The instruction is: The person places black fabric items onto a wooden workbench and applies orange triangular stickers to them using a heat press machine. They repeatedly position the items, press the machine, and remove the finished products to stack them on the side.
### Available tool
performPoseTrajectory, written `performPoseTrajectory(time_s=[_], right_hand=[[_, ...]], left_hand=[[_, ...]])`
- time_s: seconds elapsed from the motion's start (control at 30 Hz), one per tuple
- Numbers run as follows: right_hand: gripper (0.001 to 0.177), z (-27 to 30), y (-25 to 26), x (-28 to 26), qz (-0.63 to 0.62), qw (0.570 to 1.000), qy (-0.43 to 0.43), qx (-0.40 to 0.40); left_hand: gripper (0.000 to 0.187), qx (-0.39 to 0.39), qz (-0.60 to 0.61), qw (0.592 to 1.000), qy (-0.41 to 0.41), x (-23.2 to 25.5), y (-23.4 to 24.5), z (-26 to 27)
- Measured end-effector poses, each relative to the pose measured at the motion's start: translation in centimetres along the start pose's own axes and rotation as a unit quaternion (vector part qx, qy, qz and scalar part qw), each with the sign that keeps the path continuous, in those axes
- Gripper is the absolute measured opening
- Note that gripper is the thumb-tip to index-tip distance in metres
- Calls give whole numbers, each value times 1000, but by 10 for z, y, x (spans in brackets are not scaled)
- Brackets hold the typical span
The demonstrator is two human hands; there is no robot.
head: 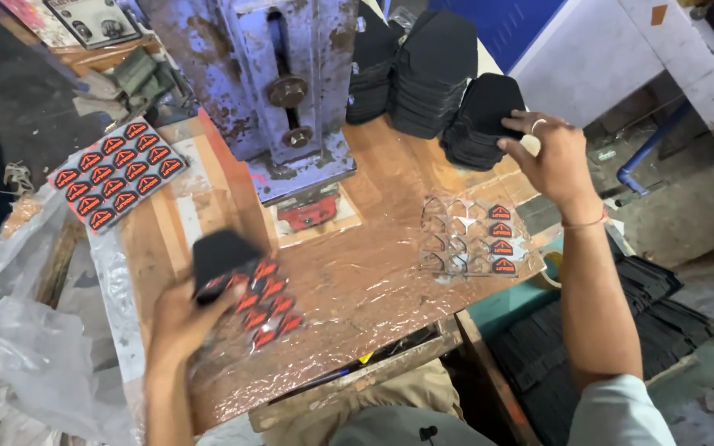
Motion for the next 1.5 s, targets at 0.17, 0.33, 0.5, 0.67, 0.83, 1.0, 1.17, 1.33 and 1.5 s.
performPoseTrajectory(time_s=[0.17,0.33,0.5,0.67,0.83,1.0,1.17,1.33,1.5], right_hand=[[10,34,16,-50,116,979,44,161],[9,151,-107,-55,-415,850,-315,77],[40,148,-146,-203,-735,607,-299,-30],[60,144,-153,-200,-648,707,-252,-132],[38,108,-160,-163,-445,825,-222,-269],[14,29,-184,-147,-385,895,-90,-207],[17,-19,-203,-136,-237,969,40,-53],[31,2,-186,-148,-168,978,37,-121],[26,5,-165,-167,-172,970,172,3]], left_hand=[[53,16,-164,973,161,-34,45,42],[98,325,-277,897,-115,-1,44,68],[61,21,178,984,3,59,-67,69],[66,-42,290,955,-47,56,-98,57],[82,-28,88,992,-81,68,-80,32],[42,111,-9,976,-190,69,-76,-53],[46,172,-73,959,-211,89,-67,-95],[29,207,-97,932,-283,97,-58,-61],[34,154,-179,924,-300,80,-80,-35]])
Point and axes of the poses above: each hand's wrist, its own z-axis away from the middle knuckle, its own y-axis out of the back of the hand, x = y × z, the point moved 4 cm from there along -z, towards the middle knuckle
